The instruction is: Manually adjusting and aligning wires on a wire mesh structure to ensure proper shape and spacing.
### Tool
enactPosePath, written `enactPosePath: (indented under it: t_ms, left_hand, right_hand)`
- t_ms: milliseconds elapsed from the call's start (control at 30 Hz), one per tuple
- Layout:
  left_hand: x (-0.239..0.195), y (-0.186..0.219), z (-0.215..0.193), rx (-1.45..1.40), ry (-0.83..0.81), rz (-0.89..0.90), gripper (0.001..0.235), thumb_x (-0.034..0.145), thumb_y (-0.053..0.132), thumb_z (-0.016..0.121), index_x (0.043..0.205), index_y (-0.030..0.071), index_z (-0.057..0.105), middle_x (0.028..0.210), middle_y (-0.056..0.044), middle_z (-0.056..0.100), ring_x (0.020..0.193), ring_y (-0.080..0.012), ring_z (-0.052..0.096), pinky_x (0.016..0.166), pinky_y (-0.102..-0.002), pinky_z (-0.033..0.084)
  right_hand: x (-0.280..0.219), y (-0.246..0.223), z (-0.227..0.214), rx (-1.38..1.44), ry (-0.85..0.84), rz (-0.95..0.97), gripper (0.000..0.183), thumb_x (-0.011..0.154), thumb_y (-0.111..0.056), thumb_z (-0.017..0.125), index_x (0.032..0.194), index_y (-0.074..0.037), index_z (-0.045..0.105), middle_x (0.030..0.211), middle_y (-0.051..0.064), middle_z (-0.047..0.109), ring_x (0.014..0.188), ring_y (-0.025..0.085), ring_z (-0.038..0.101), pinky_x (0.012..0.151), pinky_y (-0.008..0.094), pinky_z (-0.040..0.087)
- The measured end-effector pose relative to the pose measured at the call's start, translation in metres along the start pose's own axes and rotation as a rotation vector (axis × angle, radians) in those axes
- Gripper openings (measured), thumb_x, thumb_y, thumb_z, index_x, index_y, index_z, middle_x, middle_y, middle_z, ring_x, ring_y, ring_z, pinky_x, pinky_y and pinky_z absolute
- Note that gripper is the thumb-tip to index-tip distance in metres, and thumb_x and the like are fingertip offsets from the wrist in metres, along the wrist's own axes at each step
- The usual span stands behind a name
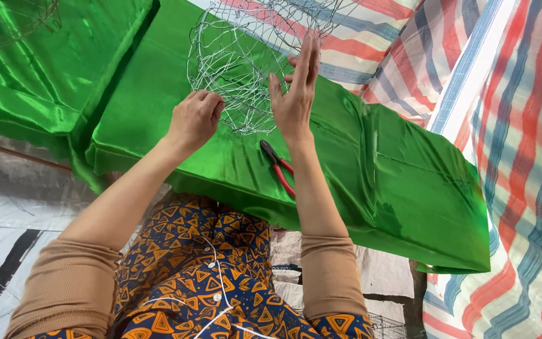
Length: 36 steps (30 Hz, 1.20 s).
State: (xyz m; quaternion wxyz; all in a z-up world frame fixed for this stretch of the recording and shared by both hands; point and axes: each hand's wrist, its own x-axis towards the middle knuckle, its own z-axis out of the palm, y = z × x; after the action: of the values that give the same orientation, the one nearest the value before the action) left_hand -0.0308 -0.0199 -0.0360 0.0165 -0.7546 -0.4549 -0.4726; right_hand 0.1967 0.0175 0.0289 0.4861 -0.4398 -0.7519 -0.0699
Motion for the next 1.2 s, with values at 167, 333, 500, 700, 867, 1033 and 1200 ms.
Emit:
enactPosePath:
  t_ms: [167,333,500,700,867,1033,1200]
  left_hand:
    - [0.008,0.003,0.000,0.096,-0.008,0.020,0.004,0.097,0.011,0.067,0.100,0.009,0.064,0.091,-0.007,0.068,0.077,-0.0254,0.066,0.053,-0.037,0.054]
    - [-0.004,-0.020,0.036,0.232,0.046,0.005,0.011,0.103,0.026,0.062,0.095,0.018,0.061,0.082,-0.002,0.058,0.082,-0.0238,0.066,0.048,-0.042,0.059]
    - [-0.004,-0.026,0.044,0.342,0.043,0.067,0.012,0.103,0.031,0.058,0.101,0.020,0.058,0.084,0.001,0.056,0.084,-0.0204,0.067,0.050,-0.038,0.061]
    - [-0.007,-0.027,0.043,0.266,0.019,0.045,0.016,0.102,0.031,0.062,0.105,0.016,0.056,0.086,-0.003,0.059,0.082,-0.0248,0.067,0.050,-0.042,0.060]
    - [-0.003,-0.018,0.028,0.236,0.001,0.017,0.017,0.100,0.031,0.064,0.104,0.016,0.057,0.086,-0.004,0.059,0.082,-0.0263,0.068,0.052,-0.043,0.060]
    - [0.021,0.000,0.002,0.280,0.104,0.103,0.021,0.098,0.037,0.070,0.100,0.018,0.061,0.087,0.000,0.058,0.085,-0.0207,0.067,0.056,-0.036,0.059]
    - [0.080,0.031,-0.022,0.202,0.141,0.376,0.026,0.094,0.014,0.080,0.118,0.010,0.070,0.113,-0.007,0.052,0.098,-0.0222,0.053,0.093,-0.037,0.047]
  right_hand:
    - [-0.020,-0.022,0.003,-0.180,0.045,-0.119,0.044,0.095,-0.007,0.079,0.130,-0.012,0.053,0.164,0.014,0.024,0.152,0.035,0.037,0.127,0.047,0.045]
    - [-0.036,-0.021,0.009,-0.265,0.051,-0.204,0.015,0.104,-0.025,0.063,0.110,-0.012,0.067,0.158,0.020,0.033,0.149,0.040,0.035,0.119,0.051,0.037]
    - [-0.039,-0.025,0.013,-0.249,0.059,-0.220,0.015,0.101,-0.014,0.061,0.109,-0.013,0.073,0.154,0.021,0.039,0.145,0.043,0.041,0.117,0.053,0.040]
    - [-0.040,-0.029,0.015,-0.285,0.056,-0.220,0.020,0.091,-0.003,0.060,0.101,-0.014,0.073,0.150,0.020,0.046,0.143,0.044,0.042,0.118,0.055,0.037]
    - [-0.042,-0.031,0.015,-0.146,0.074,-0.122,0.019,0.095,-0.006,0.061,0.113,-0.011,0.063,0.150,0.017,0.048,0.144,0.042,0.042,0.118,0.052,0.039]
    - [-0.037,-0.028,0.017,-0.111,0.091,-0.058,0.032,0.103,-0.012,0.059,0.135,-0.010,0.055,0.147,0.014,0.053,0.144,0.038,0.045,0.117,0.049,0.042]
    - [-0.025,-0.052,0.009,-0.150,0.032,-0.004,0.043,0.090,0.005,0.068,0.131,-0.002,0.055,0.135,0.014,0.059,0.135,0.037,0.053,0.119,0.049,0.044]
